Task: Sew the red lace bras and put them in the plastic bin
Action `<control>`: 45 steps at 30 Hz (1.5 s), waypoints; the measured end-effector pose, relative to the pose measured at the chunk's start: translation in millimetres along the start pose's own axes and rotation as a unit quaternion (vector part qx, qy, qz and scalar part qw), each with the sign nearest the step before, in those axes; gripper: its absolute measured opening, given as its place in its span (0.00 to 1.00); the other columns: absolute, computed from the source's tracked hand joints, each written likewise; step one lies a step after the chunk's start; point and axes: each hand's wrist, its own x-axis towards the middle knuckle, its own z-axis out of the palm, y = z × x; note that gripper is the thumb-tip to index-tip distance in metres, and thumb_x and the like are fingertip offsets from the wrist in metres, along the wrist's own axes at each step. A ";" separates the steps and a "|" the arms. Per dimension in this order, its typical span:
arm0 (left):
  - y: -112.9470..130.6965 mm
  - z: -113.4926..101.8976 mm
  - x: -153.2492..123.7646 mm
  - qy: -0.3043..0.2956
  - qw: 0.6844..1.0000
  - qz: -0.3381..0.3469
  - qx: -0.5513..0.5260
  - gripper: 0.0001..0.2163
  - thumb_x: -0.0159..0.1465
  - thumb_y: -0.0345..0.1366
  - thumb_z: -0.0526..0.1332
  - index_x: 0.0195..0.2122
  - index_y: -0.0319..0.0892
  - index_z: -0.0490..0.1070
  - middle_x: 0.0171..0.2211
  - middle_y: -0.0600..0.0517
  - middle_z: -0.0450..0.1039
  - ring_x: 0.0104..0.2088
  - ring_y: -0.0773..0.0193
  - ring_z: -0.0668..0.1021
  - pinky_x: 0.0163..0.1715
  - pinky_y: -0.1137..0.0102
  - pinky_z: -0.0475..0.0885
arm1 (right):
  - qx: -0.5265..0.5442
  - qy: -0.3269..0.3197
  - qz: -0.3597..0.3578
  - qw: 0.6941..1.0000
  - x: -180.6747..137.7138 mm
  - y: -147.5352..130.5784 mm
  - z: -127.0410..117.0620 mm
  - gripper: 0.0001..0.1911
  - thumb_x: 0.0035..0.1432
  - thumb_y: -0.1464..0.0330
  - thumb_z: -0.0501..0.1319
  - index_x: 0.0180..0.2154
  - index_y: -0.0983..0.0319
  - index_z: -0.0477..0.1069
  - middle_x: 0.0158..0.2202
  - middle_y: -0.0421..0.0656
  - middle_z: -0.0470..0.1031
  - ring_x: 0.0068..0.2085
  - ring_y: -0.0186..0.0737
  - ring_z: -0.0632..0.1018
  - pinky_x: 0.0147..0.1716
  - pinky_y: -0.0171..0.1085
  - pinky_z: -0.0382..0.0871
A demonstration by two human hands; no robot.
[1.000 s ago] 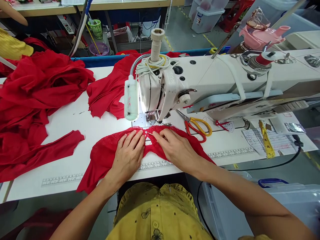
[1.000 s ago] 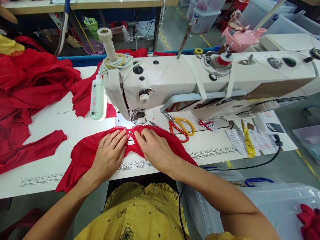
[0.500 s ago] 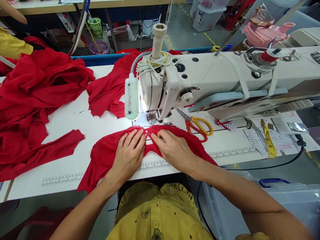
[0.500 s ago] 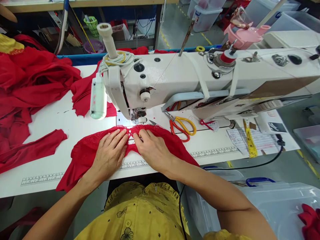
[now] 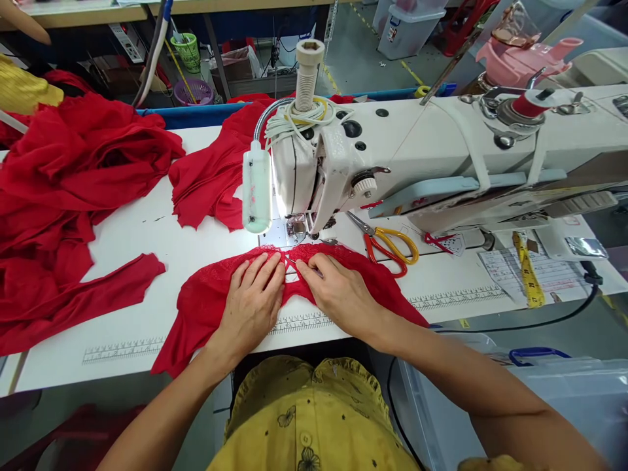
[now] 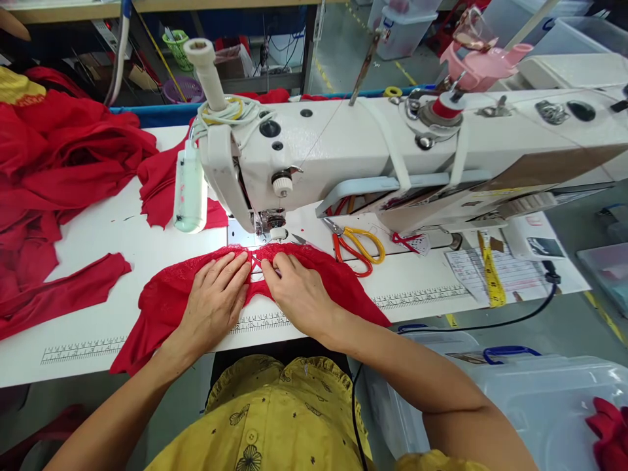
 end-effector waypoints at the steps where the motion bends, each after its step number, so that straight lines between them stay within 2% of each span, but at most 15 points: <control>1: 0.2 0.1 0.2 0.001 1.000 -0.001 -0.001 0.19 0.71 0.32 0.54 0.62 0.37 0.66 0.65 0.43 0.68 0.63 0.48 0.70 0.62 0.53 0.60 | 0.005 0.004 0.000 1.000 -0.2 0.3 0.8 0.21 0.69 0.75 0.54 0.61 0.65 0.66 0.45 0.51 0.74 0.40 0.41 0.73 0.23 0.35 0.55; 9: 2.0 -4.6 1.8 0.018 1.000 -0.007 -0.019 0.18 0.72 0.31 0.54 0.62 0.34 0.65 0.63 0.40 0.69 0.62 0.48 0.70 0.61 0.52 0.64 | -0.013 0.016 -0.005 1.000 -2.3 0.6 5.6 0.21 0.70 0.75 0.53 0.62 0.66 0.66 0.45 0.50 0.75 0.39 0.41 0.73 0.23 0.35 0.56; 15: -0.2 -11.6 7.2 0.019 0.998 0.002 -0.053 0.14 0.71 0.29 0.55 0.57 0.35 0.68 0.52 0.41 0.76 0.53 0.51 0.75 0.55 0.56 0.71 | -0.034 0.008 -0.013 0.999 -2.5 -0.8 6.0 0.22 0.69 0.75 0.53 0.63 0.66 0.65 0.47 0.51 0.75 0.42 0.43 0.74 0.23 0.35 0.61; 20: -1.4 -8.4 13.6 0.020 1.000 0.016 -0.003 0.15 0.70 0.27 0.55 0.57 0.34 0.68 0.46 0.42 0.77 0.46 0.51 0.76 0.47 0.56 0.72 | -0.034 0.016 -0.008 0.999 -2.7 -1.1 8.5 0.22 0.69 0.75 0.52 0.63 0.66 0.65 0.47 0.51 0.74 0.44 0.44 0.74 0.23 0.35 0.63; 26: -0.2 -3.2 14.5 0.037 0.999 0.012 0.031 0.16 0.70 0.28 0.56 0.58 0.35 0.68 0.45 0.41 0.76 0.43 0.52 0.74 0.42 0.59 0.71 | -0.026 0.000 -0.011 1.000 -2.7 0.1 5.9 0.21 0.69 0.75 0.52 0.61 0.66 0.66 0.48 0.53 0.74 0.44 0.45 0.74 0.24 0.35 0.66; 36: -1.1 -0.5 16.2 0.038 0.998 0.014 0.053 0.17 0.68 0.25 0.55 0.56 0.36 0.71 0.46 0.41 0.77 0.44 0.51 0.74 0.45 0.57 0.67 | 0.001 0.008 -0.013 1.000 -4.9 4.1 3.1 0.22 0.67 0.77 0.53 0.62 0.66 0.65 0.48 0.51 0.74 0.45 0.45 0.75 0.26 0.36 0.68; 40: -0.9 -2.2 17.4 0.034 0.998 0.011 0.051 0.15 0.69 0.26 0.54 0.55 0.38 0.72 0.46 0.42 0.78 0.45 0.52 0.75 0.48 0.56 0.65 | 0.010 0.069 0.016 0.997 -8.9 16.9 -2.8 0.23 0.68 0.77 0.50 0.63 0.67 0.64 0.50 0.52 0.74 0.46 0.44 0.75 0.31 0.37 0.69; 43: -0.9 -2.2 17.4 0.038 0.998 0.014 0.056 0.15 0.68 0.26 0.55 0.55 0.36 0.72 0.46 0.43 0.78 0.45 0.53 0.75 0.49 0.56 0.65 | 0.009 0.108 0.016 0.994 -6.9 22.8 -7.0 0.20 0.69 0.77 0.48 0.58 0.67 0.69 0.48 0.51 0.74 0.45 0.44 0.75 0.32 0.37 0.67; 45: -1.0 -1.8 17.2 0.038 0.998 0.012 0.057 0.15 0.68 0.25 0.56 0.55 0.36 0.72 0.46 0.43 0.78 0.46 0.52 0.75 0.50 0.56 0.65 | 0.021 0.101 -0.002 0.995 -2.9 22.6 -8.9 0.17 0.71 0.72 0.49 0.53 0.65 0.72 0.44 0.50 0.74 0.43 0.43 0.74 0.30 0.37 0.65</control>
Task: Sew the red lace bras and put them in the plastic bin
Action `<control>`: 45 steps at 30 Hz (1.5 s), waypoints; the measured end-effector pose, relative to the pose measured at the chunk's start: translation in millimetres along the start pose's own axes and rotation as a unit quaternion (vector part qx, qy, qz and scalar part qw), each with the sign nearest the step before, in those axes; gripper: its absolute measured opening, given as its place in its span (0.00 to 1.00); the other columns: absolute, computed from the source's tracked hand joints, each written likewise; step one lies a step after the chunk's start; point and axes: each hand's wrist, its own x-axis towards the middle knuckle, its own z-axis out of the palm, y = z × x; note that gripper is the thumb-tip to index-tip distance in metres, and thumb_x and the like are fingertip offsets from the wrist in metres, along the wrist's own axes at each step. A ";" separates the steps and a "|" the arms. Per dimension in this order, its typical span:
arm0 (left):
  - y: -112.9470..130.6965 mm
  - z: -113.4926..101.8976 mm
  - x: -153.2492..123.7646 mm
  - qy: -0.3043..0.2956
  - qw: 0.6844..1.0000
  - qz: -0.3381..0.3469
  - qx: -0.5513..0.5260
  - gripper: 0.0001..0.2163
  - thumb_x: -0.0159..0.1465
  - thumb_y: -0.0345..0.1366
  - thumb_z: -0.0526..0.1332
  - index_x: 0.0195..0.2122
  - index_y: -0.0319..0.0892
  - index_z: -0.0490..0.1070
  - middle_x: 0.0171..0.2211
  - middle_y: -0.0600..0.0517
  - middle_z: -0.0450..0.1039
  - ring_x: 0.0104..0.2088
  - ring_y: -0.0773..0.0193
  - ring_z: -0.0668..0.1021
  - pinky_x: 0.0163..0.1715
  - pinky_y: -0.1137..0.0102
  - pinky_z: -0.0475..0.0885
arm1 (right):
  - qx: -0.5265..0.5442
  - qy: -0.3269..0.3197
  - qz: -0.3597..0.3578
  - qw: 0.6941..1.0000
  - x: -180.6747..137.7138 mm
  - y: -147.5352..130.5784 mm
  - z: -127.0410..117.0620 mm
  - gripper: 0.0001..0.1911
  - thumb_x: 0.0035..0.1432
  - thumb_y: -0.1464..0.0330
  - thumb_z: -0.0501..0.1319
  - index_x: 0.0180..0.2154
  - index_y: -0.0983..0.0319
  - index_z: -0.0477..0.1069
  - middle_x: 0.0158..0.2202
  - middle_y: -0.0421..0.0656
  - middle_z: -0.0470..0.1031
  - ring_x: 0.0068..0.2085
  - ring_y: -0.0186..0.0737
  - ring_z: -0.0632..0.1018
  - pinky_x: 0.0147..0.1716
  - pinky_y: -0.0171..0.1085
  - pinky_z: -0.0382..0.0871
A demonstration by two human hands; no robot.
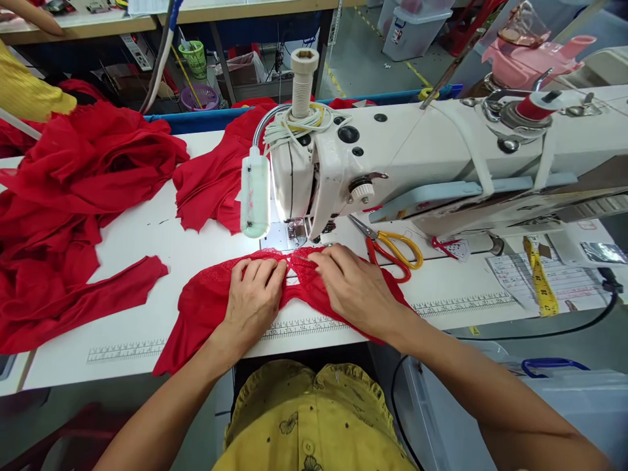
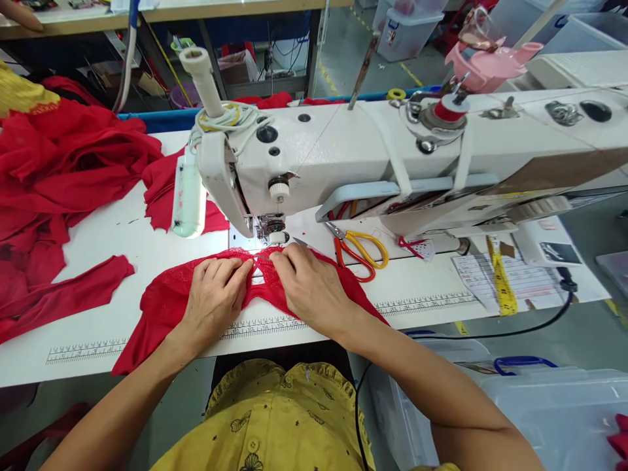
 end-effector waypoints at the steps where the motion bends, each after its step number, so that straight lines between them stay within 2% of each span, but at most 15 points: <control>1: 0.1 0.2 -0.1 0.000 1.000 -0.002 0.000 0.15 0.68 0.25 0.56 0.55 0.36 0.72 0.46 0.43 0.78 0.46 0.52 0.75 0.50 0.56 0.65 | 0.008 -0.010 -0.008 1.000 2.5 -1.0 0.0 0.16 0.72 0.69 0.49 0.51 0.64 0.73 0.42 0.48 0.73 0.41 0.43 0.74 0.29 0.37 0.63; 3: 0.3 0.7 -0.5 0.000 1.000 -0.005 0.001 0.15 0.68 0.26 0.56 0.55 0.37 0.72 0.46 0.43 0.78 0.46 0.52 0.75 0.50 0.56 0.64 | 0.019 -0.032 -0.015 0.999 7.2 -3.4 0.7 0.15 0.72 0.66 0.50 0.47 0.62 0.75 0.39 0.46 0.73 0.38 0.41 0.73 0.27 0.37 0.60; 7: 0.8 1.6 -1.4 0.001 1.000 -0.005 0.006 0.15 0.68 0.26 0.56 0.55 0.36 0.72 0.47 0.43 0.78 0.47 0.52 0.76 0.50 0.56 0.64 | 0.032 -0.045 -0.020 0.998 12.5 -5.9 2.8 0.13 0.71 0.70 0.52 0.46 0.61 0.75 0.38 0.45 0.72 0.39 0.39 0.72 0.28 0.35 0.57; 13: -0.2 1.9 -2.4 -0.010 1.000 -0.009 0.000 0.16 0.68 0.26 0.56 0.56 0.37 0.71 0.47 0.42 0.77 0.47 0.51 0.75 0.50 0.55 0.65 | -0.001 -0.006 -0.017 1.000 11.2 1.5 6.0 0.14 0.70 0.72 0.52 0.50 0.62 0.74 0.42 0.48 0.74 0.44 0.42 0.71 0.29 0.36 0.59; 17: 0.8 -8.2 -0.4 -0.025 0.998 -0.024 -0.048 0.15 0.69 0.27 0.55 0.55 0.38 0.71 0.47 0.42 0.77 0.47 0.51 0.75 0.47 0.56 0.68 | -0.082 -0.011 0.019 0.996 12.5 13.3 7.1 0.16 0.71 0.67 0.53 0.56 0.65 0.71 0.46 0.53 0.75 0.51 0.50 0.70 0.29 0.38 0.60; 20: 7.1 -20.9 1.1 -0.021 0.990 -0.078 -0.114 0.13 0.71 0.29 0.54 0.53 0.40 0.72 0.44 0.43 0.76 0.45 0.53 0.75 0.44 0.59 0.70 | -0.066 -0.038 0.028 0.997 12.6 17.3 5.2 0.14 0.71 0.66 0.54 0.51 0.65 0.73 0.44 0.52 0.75 0.47 0.48 0.72 0.28 0.38 0.60; 25: 15.8 -33.0 1.8 0.001 0.942 -0.155 -0.297 0.09 0.72 0.31 0.53 0.45 0.42 0.73 0.38 0.49 0.78 0.37 0.63 0.78 0.37 0.68 0.73 | -0.052 0.069 0.028 0.996 6.0 7.1 -3.6 0.12 0.71 0.69 0.52 0.42 0.65 0.72 0.43 0.50 0.76 0.45 0.45 0.74 0.28 0.37 0.59; 28: 6.1 -36.5 5.3 0.052 0.955 -0.160 -0.244 0.11 0.71 0.33 0.56 0.53 0.42 0.71 0.46 0.45 0.77 0.47 0.56 0.77 0.48 0.62 0.73 | -0.053 0.127 -0.018 0.990 -1.6 -0.2 -11.2 0.10 0.70 0.72 0.51 0.40 0.64 0.70 0.38 0.47 0.77 0.39 0.41 0.75 0.30 0.37 0.60; 31: -8.8 -43.9 11.2 0.033 0.975 -0.109 -0.188 0.19 0.68 0.36 0.61 0.60 0.42 0.66 0.58 0.41 0.69 0.58 0.49 0.70 0.57 0.53 0.67 | -0.052 0.148 -0.081 0.984 -10.1 -9.7 -22.8 0.10 0.69 0.75 0.51 0.37 0.62 0.69 0.35 0.44 0.77 0.35 0.37 0.75 0.32 0.36 0.62; 33: -12.8 -50.1 14.3 0.011 0.980 -0.092 -0.178 0.12 0.67 0.34 0.62 0.52 0.43 0.72 0.57 0.42 0.69 0.57 0.48 0.70 0.55 0.52 0.68 | -0.036 0.155 -0.110 0.981 -15.8 -22.3 -31.9 0.10 0.68 0.76 0.51 0.38 0.62 0.70 0.35 0.44 0.76 0.36 0.37 0.75 0.32 0.36 0.63; 35: -9.1 -54.9 15.0 0.032 0.975 -0.119 -0.183 0.04 0.65 0.30 0.61 0.39 0.44 0.74 0.49 0.45 0.73 0.51 0.51 0.72 0.51 0.54 0.69 | 0.012 0.159 -0.140 0.977 -21.4 -40.6 -39.5 0.10 0.68 0.76 0.52 0.41 0.62 0.71 0.36 0.45 0.77 0.35 0.37 0.76 0.31 0.35 0.64; 37: -0.1 -56.7 12.8 0.084 0.949 -0.168 -0.255 0.04 0.64 0.28 0.60 0.34 0.44 0.73 0.42 0.48 0.74 0.46 0.55 0.73 0.48 0.58 0.69 | 0.073 0.138 -0.202 0.967 -26.5 -59.6 -43.3 0.10 0.68 0.74 0.53 0.46 0.62 0.71 0.36 0.44 0.77 0.35 0.37 0.77 0.28 0.34 0.66; 40: 13.2 -54.4 4.5 0.118 0.842 -0.254 -0.461 0.02 0.62 0.32 0.63 0.34 0.45 0.71 0.34 0.53 0.72 0.36 0.61 0.74 0.38 0.67 0.71 | 0.153 0.125 -0.282 0.939 -30.0 -74.5 -41.9 0.15 0.69 0.73 0.53 0.55 0.64 0.68 0.37 0.43 0.80 0.35 0.36 0.78 0.28 0.34 0.70; 42: 17.5 -52.5 -2.0 0.107 0.766 -0.300 -0.558 0.06 0.60 0.35 0.66 0.32 0.44 0.69 0.31 0.55 0.71 0.30 0.66 0.72 0.31 0.72 0.69 | 0.216 0.160 -0.247 0.931 -27.7 -71.0 -38.5 0.17 0.69 0.75 0.52 0.57 0.63 0.67 0.40 0.44 0.81 0.38 0.35 0.80 0.35 0.34 0.74; 45: 18.4 -52.5 -9.0 0.093 0.706 -0.332 -0.618 0.12 0.55 0.38 0.71 0.30 0.42 0.67 0.28 0.58 0.68 0.27 0.70 0.69 0.27 0.75 0.65 | 0.295 0.185 -0.153 0.925 -18.7 -55.4 -34.7 0.16 0.69 0.74 0.54 0.56 0.60 0.69 0.45 0.47 0.79 0.45 0.38 0.78 0.45 0.39 0.75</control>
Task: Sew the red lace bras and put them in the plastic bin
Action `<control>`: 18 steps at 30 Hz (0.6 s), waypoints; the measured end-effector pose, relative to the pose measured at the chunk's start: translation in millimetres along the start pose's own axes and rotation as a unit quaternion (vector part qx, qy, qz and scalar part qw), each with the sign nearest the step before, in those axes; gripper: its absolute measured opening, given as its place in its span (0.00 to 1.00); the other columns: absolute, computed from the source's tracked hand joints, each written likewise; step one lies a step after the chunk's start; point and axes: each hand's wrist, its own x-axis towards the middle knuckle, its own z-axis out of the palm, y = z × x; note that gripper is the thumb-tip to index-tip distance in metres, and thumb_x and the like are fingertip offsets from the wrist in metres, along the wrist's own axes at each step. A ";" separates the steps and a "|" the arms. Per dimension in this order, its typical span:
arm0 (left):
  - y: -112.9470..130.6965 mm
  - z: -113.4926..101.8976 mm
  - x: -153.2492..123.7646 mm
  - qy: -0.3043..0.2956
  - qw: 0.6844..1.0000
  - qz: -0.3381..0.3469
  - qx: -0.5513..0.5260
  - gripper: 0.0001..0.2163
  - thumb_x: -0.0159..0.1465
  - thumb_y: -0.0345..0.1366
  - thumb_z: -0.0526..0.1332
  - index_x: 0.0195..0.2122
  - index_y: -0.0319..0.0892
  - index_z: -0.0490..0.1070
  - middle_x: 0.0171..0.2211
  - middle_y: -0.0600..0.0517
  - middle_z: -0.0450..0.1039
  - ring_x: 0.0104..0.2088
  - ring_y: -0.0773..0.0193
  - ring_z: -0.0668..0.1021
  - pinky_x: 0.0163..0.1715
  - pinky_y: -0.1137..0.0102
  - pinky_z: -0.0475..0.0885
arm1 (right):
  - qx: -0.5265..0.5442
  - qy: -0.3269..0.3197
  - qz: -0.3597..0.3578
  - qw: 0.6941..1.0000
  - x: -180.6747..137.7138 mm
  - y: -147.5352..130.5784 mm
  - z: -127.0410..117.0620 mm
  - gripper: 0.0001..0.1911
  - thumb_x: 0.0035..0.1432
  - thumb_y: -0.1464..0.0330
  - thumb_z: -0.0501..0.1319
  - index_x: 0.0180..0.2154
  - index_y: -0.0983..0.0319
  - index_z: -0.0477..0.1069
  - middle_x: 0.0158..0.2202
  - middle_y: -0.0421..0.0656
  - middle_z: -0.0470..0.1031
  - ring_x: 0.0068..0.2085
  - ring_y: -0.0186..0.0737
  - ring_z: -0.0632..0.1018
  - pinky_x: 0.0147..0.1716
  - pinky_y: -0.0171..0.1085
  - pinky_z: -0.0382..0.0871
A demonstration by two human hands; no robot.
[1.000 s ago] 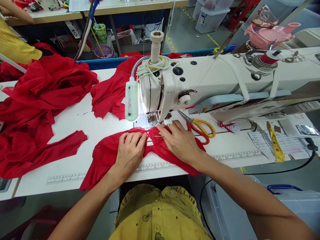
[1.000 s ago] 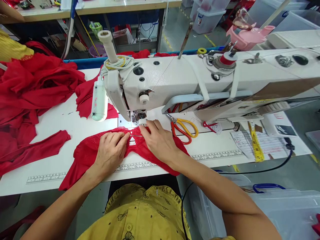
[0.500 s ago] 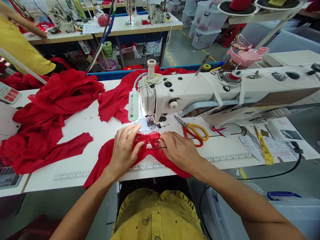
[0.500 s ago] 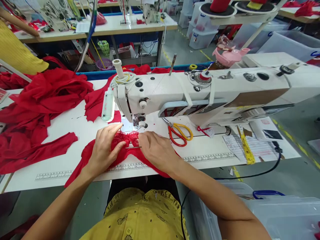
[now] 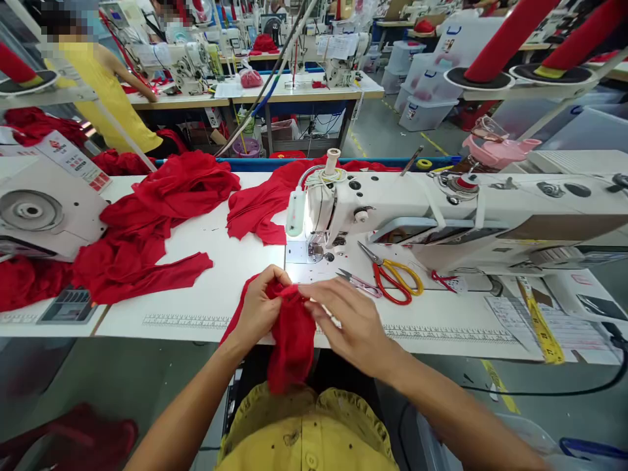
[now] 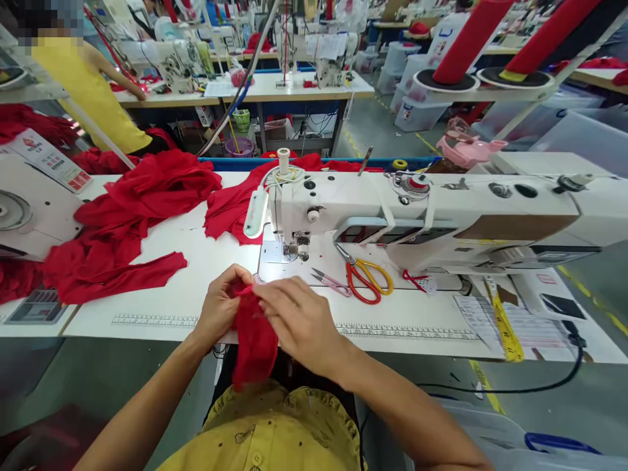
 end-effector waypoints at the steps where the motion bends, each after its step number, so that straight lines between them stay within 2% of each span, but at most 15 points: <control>1: 0.2 -1.0 -1.0 -0.008 1.000 -0.012 -0.016 0.13 0.55 0.39 0.72 0.29 0.42 0.66 0.27 0.58 0.68 0.26 0.71 0.68 0.27 0.76 0.65 | 0.016 -0.001 0.019 1.000 1.9 5.1 -1.8 0.16 0.69 0.74 0.55 0.56 0.59 0.70 0.47 0.47 0.78 0.46 0.39 0.78 0.46 0.41 0.74; 7: -1.8 1.0 -2.8 -0.071 0.994 -0.057 -0.061 0.14 0.54 0.39 0.72 0.31 0.42 0.67 0.27 0.58 0.67 0.26 0.71 0.66 0.25 0.76 0.63 | 0.101 -0.060 0.069 0.991 9.1 13.9 -7.5 0.13 0.69 0.69 0.58 0.52 0.57 0.74 0.49 0.47 0.74 0.51 0.41 0.75 0.51 0.44 0.71; 10: -5.2 2.6 -3.6 -0.094 0.992 -0.053 -0.060 0.12 0.54 0.35 0.70 0.33 0.42 0.66 0.27 0.59 0.65 0.26 0.72 0.66 0.26 0.76 0.63 | 0.128 -0.087 0.105 0.982 9.0 14.8 -7.1 0.08 0.69 0.69 0.58 0.45 0.59 0.75 0.48 0.47 0.75 0.48 0.40 0.75 0.46 0.40 0.71; 12: -5.0 1.1 -5.6 -0.099 0.994 -0.027 -0.042 0.10 0.56 0.33 0.68 0.35 0.42 0.67 0.30 0.57 0.67 0.29 0.70 0.69 0.29 0.75 0.66 | 0.141 -0.098 0.140 0.975 8.3 15.9 -5.8 0.06 0.68 0.68 0.57 0.41 0.59 0.73 0.45 0.45 0.75 0.43 0.38 0.75 0.38 0.36 0.70; 14: -2.3 -1.9 -9.4 -0.099 0.995 0.005 -0.023 0.07 0.59 0.32 0.64 0.38 0.42 0.70 0.36 0.53 0.70 0.37 0.66 0.73 0.38 0.72 0.69 | 0.157 -0.098 0.188 0.964 7.5 16.7 -3.9 0.06 0.69 0.67 0.56 0.38 0.60 0.70 0.39 0.42 0.74 0.37 0.35 0.73 0.31 0.33 0.65; 16: 1.7 -4.4 -14.3 -0.112 0.993 0.022 -0.017 0.08 0.63 0.34 0.61 0.43 0.41 0.71 0.43 0.49 0.72 0.45 0.61 0.75 0.46 0.69 0.70 | 0.173 -0.092 0.239 0.951 7.2 16.5 -1.6 0.08 0.69 0.64 0.55 0.36 0.59 0.68 0.33 0.39 0.71 0.31 0.33 0.69 0.27 0.32 0.60; 18: 5.0 -4.5 -18.8 -0.116 0.993 0.028 -0.002 0.09 0.66 0.37 0.61 0.45 0.42 0.72 0.45 0.48 0.73 0.48 0.59 0.74 0.49 0.67 0.69 | 0.188 -0.083 0.275 0.939 7.4 16.0 0.7 0.10 0.68 0.62 0.56 0.35 0.59 0.66 0.29 0.37 0.67 0.29 0.32 0.66 0.25 0.32 0.57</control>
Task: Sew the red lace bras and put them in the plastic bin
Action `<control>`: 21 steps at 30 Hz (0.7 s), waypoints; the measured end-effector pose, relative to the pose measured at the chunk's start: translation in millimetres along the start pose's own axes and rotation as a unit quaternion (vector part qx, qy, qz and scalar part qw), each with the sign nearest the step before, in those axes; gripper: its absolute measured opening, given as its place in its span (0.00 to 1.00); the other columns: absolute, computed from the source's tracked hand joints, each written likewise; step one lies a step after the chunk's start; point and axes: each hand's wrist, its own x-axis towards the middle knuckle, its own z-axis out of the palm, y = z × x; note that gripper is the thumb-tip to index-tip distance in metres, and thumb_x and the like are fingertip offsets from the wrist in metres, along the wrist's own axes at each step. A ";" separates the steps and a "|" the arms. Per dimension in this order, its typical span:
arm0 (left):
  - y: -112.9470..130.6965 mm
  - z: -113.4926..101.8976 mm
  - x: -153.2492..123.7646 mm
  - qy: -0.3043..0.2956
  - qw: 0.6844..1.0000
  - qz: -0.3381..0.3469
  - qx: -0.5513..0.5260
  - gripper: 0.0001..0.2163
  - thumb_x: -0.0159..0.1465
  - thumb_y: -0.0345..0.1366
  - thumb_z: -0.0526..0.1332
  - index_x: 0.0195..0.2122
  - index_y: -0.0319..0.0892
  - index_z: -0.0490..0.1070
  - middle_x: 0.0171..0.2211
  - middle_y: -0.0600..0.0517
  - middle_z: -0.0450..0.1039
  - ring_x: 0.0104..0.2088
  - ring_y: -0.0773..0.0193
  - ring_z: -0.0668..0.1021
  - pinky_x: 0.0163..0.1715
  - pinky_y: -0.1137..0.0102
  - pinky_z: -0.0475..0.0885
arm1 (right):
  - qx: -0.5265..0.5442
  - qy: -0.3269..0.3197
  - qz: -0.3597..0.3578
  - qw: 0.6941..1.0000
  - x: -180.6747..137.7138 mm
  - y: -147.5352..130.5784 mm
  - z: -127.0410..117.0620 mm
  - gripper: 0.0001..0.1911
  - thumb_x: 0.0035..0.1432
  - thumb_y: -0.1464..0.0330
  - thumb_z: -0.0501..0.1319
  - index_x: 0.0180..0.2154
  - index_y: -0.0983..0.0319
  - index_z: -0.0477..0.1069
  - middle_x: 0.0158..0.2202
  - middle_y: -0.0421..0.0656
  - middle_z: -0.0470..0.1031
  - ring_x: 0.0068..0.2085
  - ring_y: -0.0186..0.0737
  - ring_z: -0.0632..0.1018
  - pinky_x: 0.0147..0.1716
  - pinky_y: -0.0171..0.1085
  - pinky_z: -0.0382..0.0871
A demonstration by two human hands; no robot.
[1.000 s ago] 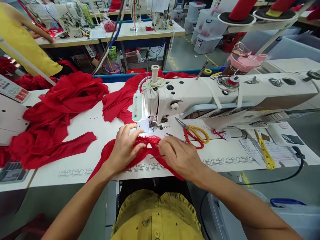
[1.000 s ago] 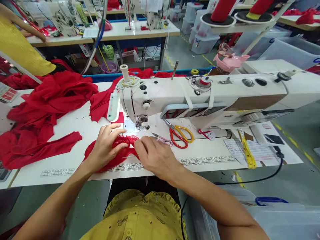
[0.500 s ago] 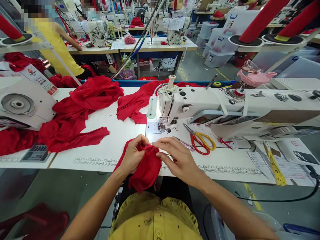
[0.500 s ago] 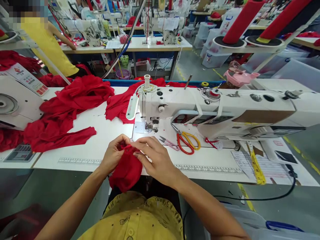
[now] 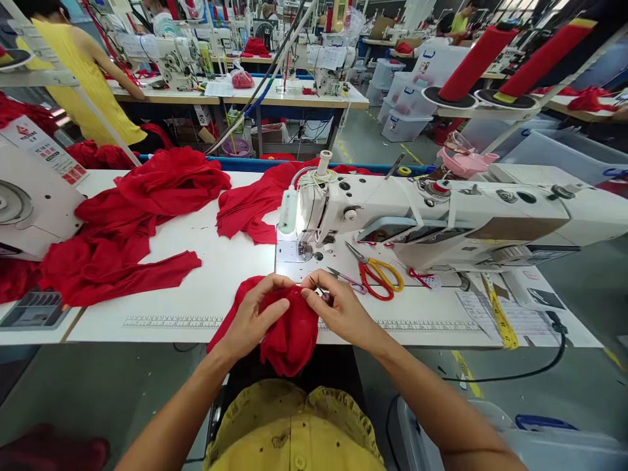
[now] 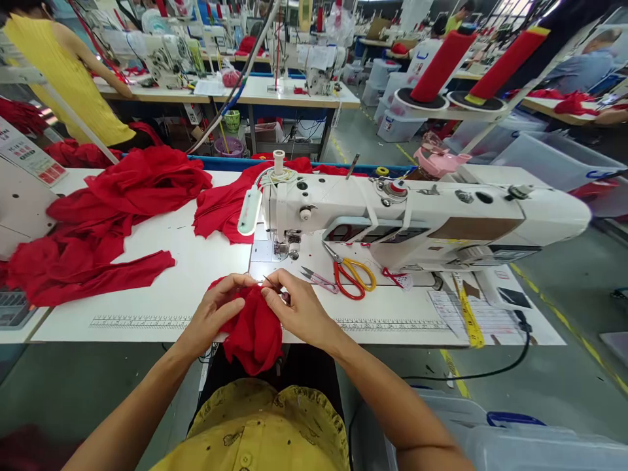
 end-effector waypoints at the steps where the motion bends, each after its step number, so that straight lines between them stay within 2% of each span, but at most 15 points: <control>1: 1.1 1.2 -1.3 0.007 1.000 0.001 0.013 0.09 0.67 0.39 0.61 0.45 0.42 0.72 0.44 0.49 0.73 0.47 0.60 0.74 0.49 0.68 0.69 | 0.012 0.005 0.009 1.000 0.4 0.1 0.8 0.10 0.67 0.61 0.57 0.34 0.59 0.66 0.29 0.36 0.66 0.28 0.32 0.65 0.25 0.32 0.56; 3: 1.7 3.7 -2.3 0.025 0.999 -0.006 0.023 0.08 0.68 0.41 0.61 0.42 0.42 0.72 0.40 0.51 0.73 0.43 0.62 0.74 0.45 0.70 0.69 | 0.047 0.002 0.018 0.999 1.2 0.9 1.0 0.12 0.67 0.59 0.58 0.34 0.59 0.67 0.29 0.36 0.66 0.29 0.32 0.65 0.25 0.32 0.57; 6: 0.0 4.1 -1.4 0.012 0.998 -0.059 -0.032 0.11 0.69 0.45 0.60 0.39 0.42 0.71 0.36 0.53 0.72 0.36 0.66 0.72 0.37 0.72 0.68 | 0.126 -0.049 0.042 0.990 1.0 5.0 -2.4 0.15 0.64 0.54 0.62 0.39 0.60 0.70 0.31 0.37 0.68 0.29 0.31 0.66 0.25 0.32 0.57; 8: -2.1 1.9 -0.9 -0.003 0.994 -0.090 -0.059 0.13 0.68 0.46 0.61 0.39 0.41 0.71 0.35 0.53 0.72 0.34 0.66 0.71 0.35 0.72 0.67 | 0.174 -0.078 0.078 0.979 -0.6 8.7 -5.6 0.19 0.63 0.51 0.62 0.42 0.60 0.72 0.28 0.36 0.67 0.24 0.29 0.62 0.22 0.32 0.53; 11: -5.8 -1.1 -0.8 -0.014 0.993 -0.103 -0.055 0.13 0.67 0.47 0.62 0.38 0.40 0.72 0.35 0.52 0.72 0.34 0.66 0.72 0.35 0.72 0.66 | 0.199 -0.071 0.123 0.970 -3.8 12.6 -8.2 0.23 0.63 0.48 0.60 0.42 0.61 0.74 0.22 0.33 0.60 0.19 0.26 0.55 0.18 0.33 0.46; 17: -6.5 0.0 0.2 -0.042 0.994 -0.099 -0.029 0.12 0.68 0.45 0.61 0.40 0.40 0.73 0.35 0.52 0.73 0.35 0.65 0.71 0.36 0.72 0.66 | 0.181 -0.051 0.100 0.977 -3.7 11.8 -5.7 0.16 0.59 0.54 0.67 0.35 0.62 0.75 0.29 0.38 0.70 0.27 0.30 0.67 0.25 0.32 0.57; 21: -1.6 -0.3 2.3 -0.064 0.991 -0.110 -0.033 0.12 0.69 0.45 0.60 0.42 0.40 0.73 0.36 0.53 0.72 0.36 0.66 0.71 0.37 0.72 0.65 | 0.198 -0.040 0.121 0.972 -2.1 12.5 -4.0 0.15 0.57 0.56 0.68 0.32 0.61 0.74 0.26 0.36 0.68 0.26 0.29 0.65 0.24 0.32 0.56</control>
